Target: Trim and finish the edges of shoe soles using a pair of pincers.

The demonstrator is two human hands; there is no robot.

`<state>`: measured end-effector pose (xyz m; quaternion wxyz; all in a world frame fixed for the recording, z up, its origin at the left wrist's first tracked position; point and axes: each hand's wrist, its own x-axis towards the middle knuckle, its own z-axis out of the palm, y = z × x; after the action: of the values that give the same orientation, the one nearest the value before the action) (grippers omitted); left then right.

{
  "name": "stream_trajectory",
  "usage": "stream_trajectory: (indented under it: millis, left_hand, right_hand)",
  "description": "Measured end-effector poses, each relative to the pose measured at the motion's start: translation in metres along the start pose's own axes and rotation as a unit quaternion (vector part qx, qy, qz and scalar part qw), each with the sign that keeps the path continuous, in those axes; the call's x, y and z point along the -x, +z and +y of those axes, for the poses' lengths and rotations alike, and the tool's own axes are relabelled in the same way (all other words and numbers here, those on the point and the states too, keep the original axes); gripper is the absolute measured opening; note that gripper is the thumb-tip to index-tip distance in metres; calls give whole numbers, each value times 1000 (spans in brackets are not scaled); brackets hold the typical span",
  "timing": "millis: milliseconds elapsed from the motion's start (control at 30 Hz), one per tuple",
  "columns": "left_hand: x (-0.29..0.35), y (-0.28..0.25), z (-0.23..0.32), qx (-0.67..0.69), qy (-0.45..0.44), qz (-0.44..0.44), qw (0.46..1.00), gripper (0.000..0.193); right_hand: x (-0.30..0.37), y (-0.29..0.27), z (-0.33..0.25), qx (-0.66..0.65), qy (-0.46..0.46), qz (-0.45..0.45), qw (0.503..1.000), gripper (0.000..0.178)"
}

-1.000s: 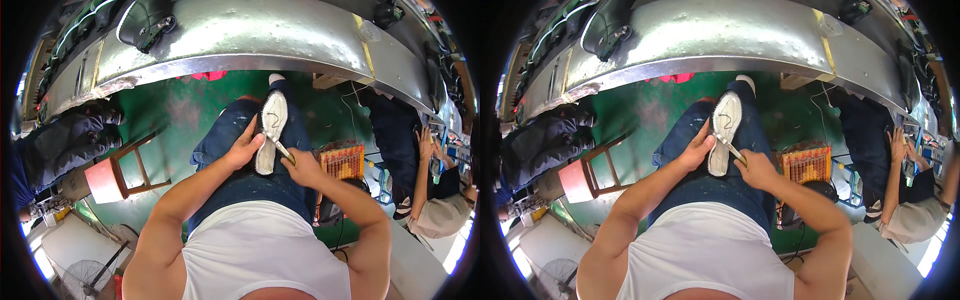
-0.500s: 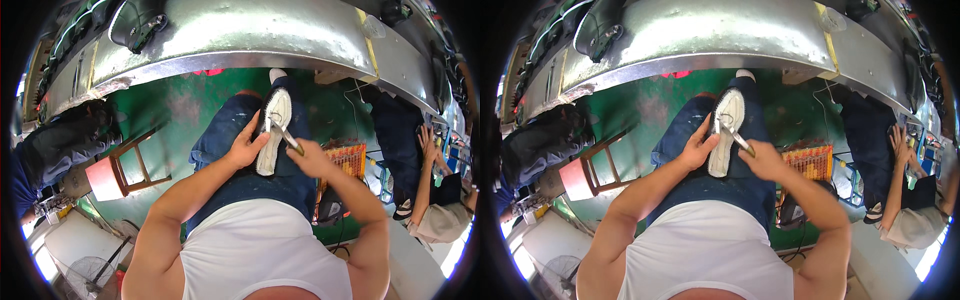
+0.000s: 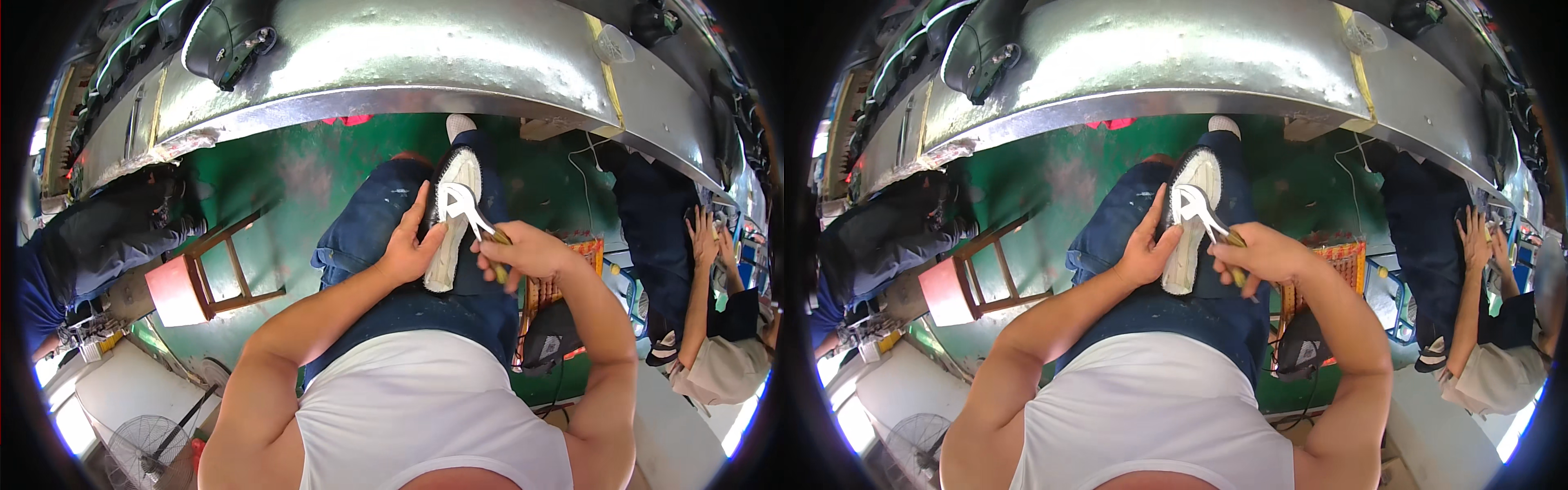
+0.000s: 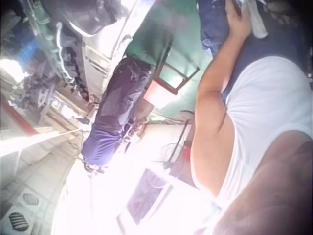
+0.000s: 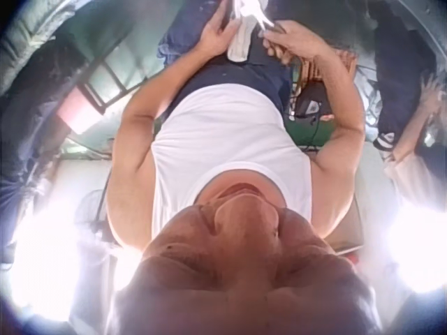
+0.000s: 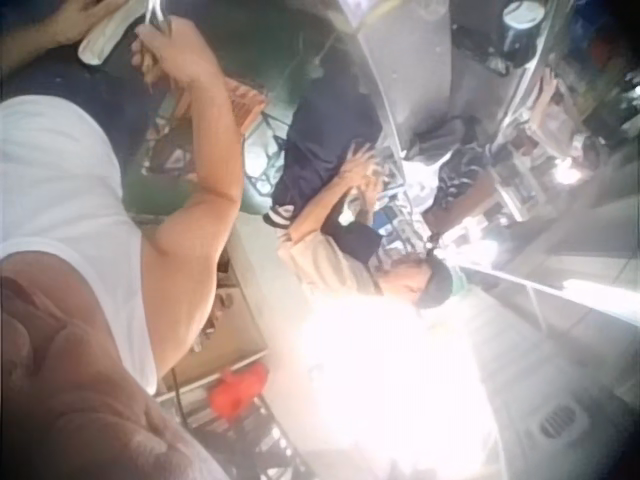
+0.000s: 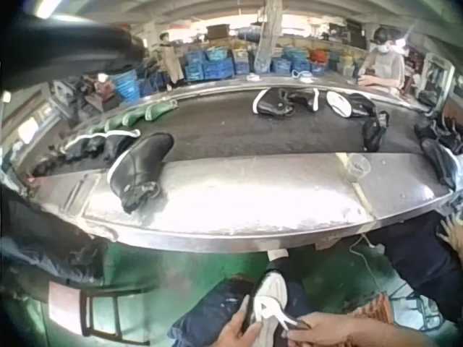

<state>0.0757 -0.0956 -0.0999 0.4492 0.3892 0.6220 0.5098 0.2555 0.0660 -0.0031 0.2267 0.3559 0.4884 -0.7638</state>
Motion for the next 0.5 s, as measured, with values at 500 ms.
stream_trajectory:
  millis: [500]
  left_hand:
    - [-3, -1, 43, -302, 56, -25, 951, 54]
  right_hand:
    - [-12, -19, 62, -163, -35, -76, 983, 38]
